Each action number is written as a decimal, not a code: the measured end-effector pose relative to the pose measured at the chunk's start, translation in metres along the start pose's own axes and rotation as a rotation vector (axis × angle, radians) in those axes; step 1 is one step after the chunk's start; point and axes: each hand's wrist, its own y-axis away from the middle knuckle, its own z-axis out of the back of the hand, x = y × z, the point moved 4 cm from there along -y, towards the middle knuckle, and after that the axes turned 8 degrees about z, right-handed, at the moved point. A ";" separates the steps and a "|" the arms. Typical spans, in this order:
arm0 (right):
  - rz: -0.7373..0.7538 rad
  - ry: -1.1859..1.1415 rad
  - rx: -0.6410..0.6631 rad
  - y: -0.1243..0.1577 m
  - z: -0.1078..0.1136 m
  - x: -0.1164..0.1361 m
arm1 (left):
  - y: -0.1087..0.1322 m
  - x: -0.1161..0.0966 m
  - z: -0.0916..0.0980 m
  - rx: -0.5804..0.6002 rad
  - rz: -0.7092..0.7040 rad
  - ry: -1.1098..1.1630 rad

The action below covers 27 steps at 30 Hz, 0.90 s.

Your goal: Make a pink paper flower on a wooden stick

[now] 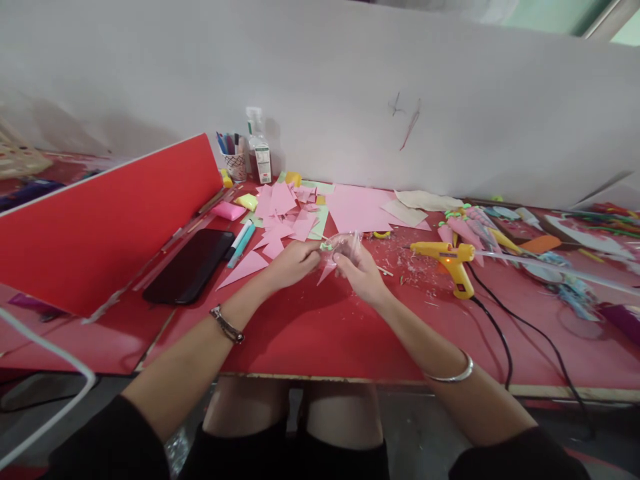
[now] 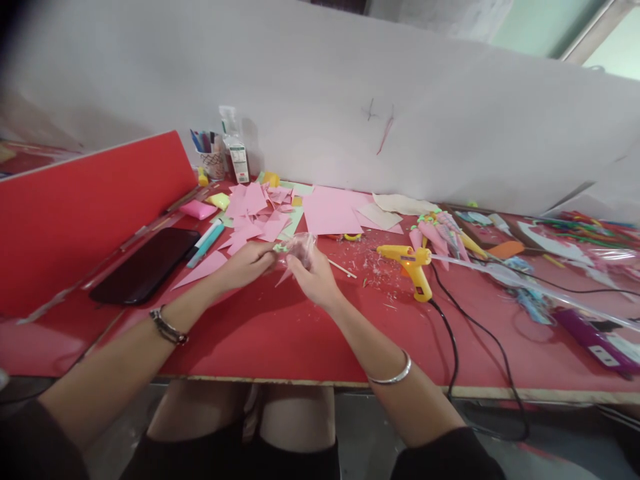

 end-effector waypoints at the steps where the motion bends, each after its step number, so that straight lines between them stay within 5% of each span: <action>1: 0.005 -0.009 -0.008 0.000 0.000 0.000 | 0.000 -0.001 0.000 -0.004 0.014 0.014; 12: 0.056 0.104 0.143 0.000 -0.002 0.003 | -0.002 0.006 0.001 -0.026 0.072 -0.055; 19: 0.075 -0.030 0.045 -0.001 0.001 0.000 | -0.001 0.004 0.014 -0.150 -0.057 0.190; 27: 0.062 0.016 0.040 -0.001 0.000 0.004 | -0.001 0.007 0.009 -0.032 -0.020 0.110</action>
